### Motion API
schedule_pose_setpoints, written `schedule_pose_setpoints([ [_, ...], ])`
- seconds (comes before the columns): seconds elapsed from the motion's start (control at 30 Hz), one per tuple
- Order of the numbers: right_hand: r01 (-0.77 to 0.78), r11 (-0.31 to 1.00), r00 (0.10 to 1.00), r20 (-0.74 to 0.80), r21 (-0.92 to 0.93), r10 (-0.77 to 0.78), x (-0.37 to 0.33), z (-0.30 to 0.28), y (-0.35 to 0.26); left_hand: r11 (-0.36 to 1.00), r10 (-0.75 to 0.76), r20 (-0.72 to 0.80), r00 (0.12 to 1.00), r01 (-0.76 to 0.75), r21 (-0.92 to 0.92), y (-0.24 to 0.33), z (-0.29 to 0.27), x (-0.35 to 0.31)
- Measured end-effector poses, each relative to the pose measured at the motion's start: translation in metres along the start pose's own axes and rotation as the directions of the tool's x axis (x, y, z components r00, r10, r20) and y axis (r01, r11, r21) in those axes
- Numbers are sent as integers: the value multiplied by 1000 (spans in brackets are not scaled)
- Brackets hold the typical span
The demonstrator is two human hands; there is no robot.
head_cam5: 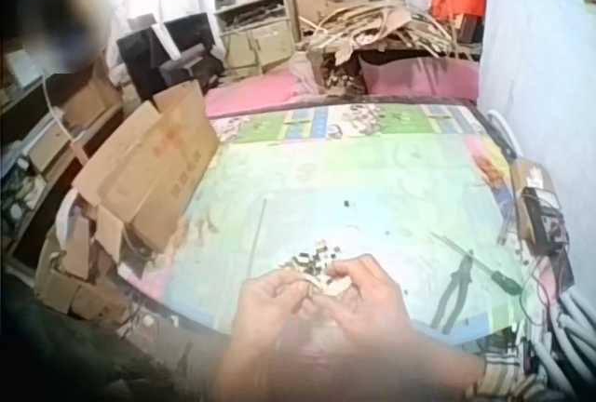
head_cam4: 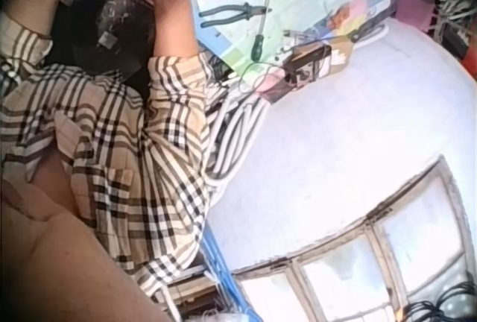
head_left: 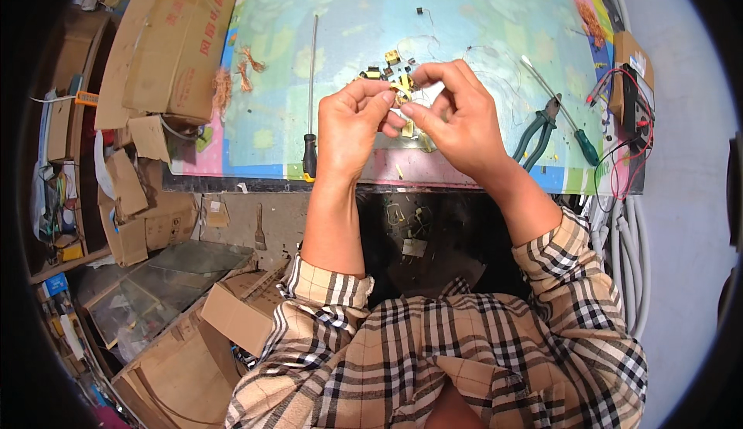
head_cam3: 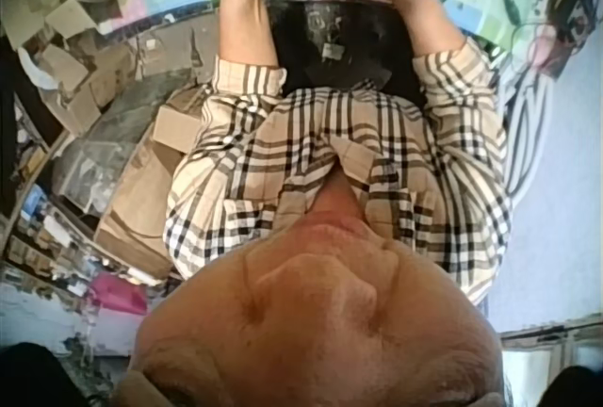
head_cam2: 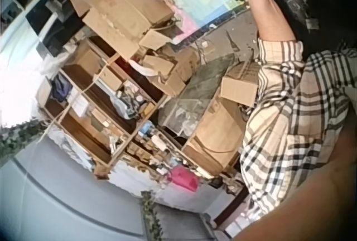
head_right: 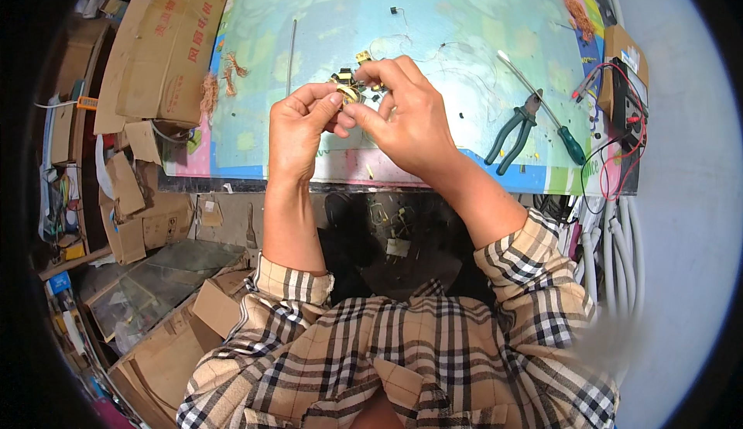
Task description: The person sits on the floor and assembles small electronic components by hand, connecting wires to connectors and arranging them on a low table. The person occasionally reaches down to retrieve additional parts from the floor.
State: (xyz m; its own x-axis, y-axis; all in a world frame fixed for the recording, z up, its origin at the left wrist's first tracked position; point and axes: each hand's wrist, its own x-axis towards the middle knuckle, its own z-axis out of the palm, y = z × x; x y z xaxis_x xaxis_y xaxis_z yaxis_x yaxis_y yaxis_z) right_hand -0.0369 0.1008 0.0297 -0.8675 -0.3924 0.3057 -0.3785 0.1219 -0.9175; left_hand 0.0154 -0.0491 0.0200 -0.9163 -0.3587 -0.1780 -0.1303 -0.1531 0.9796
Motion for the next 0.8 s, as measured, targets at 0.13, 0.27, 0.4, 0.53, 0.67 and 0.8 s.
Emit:
schedule_pose_setpoints([
  [0.13, -26, 995, 991, 129, -94, 38, 1, -1, 15, 1000, -3, 43, 999, 2, 17, 0, 1, -2],
  [0.27, -215, 976, 965, 160, 24, 208, 2, -3, 12, 999, -6, 32, 999, 5, 41, -1, 0, -2],
  [0.4, -293, 955, 945, 134, -48, 297, 8, -10, 14, 993, -2, -8, 1000, 3, 115, -2, 1, -3],
  [0.53, -358, 932, 923, 170, 49, 345, 13, -17, 21, 997, 21, -37, 999, -18, 76, 1, -4, -1],
  [0.67, -329, 942, 931, 191, 64, 312, 15, -20, 21, 998, 25, -36, 999, -23, 65, 1, -7, -1],
  [0.8, -297, 954, 944, 163, 38, 287, 17, -28, 20, 997, -20, -15, 1000, 19, -80, 0, -8, 0],
])
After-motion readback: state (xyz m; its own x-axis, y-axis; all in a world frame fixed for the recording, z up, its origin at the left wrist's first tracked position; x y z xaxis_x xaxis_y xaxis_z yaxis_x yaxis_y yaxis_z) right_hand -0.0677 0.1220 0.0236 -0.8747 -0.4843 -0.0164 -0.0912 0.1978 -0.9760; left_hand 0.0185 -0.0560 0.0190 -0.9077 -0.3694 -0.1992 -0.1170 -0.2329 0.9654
